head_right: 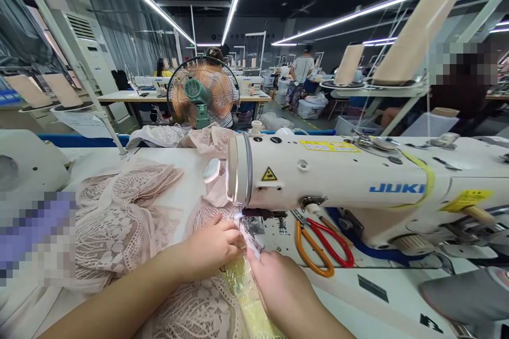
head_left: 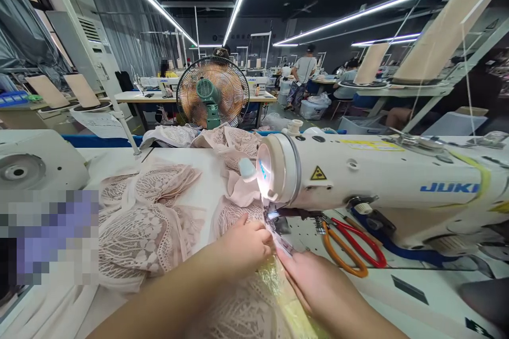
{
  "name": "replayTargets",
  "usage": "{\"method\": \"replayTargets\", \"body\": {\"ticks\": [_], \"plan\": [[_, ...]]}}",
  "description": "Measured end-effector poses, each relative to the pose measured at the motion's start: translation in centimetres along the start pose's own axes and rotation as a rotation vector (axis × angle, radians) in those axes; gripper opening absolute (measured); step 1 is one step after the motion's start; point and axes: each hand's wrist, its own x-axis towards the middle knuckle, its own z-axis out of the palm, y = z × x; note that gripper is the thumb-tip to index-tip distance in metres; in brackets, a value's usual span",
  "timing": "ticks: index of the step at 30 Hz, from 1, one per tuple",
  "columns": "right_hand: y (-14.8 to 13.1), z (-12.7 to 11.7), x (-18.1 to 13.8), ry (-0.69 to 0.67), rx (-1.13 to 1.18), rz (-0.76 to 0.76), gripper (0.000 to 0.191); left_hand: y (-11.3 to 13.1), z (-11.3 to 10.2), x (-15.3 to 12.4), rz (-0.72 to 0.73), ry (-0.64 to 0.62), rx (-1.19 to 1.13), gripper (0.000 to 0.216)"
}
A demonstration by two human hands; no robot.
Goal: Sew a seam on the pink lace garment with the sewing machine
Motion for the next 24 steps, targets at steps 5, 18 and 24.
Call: {"method": "replayTargets", "body": {"ticks": [5, 18, 24], "plan": [[-1.3, -3.0, 1.6, -0.229, -0.011, 0.103, 0.058, -0.6, 0.3, 0.2, -0.045, 0.022, -0.028, 0.015], [-0.6, -0.2, -0.5, -0.027, 0.083, -0.026, 0.045, -2.2, 0.8, 0.0, -0.044, 0.071, -0.018, 0.023], [0.7, 2.1, -1.9, 0.089, 0.307, -0.095, 0.044, -2.4, 1.0, 0.1, -0.038, 0.074, -0.012, 0.025]]}}
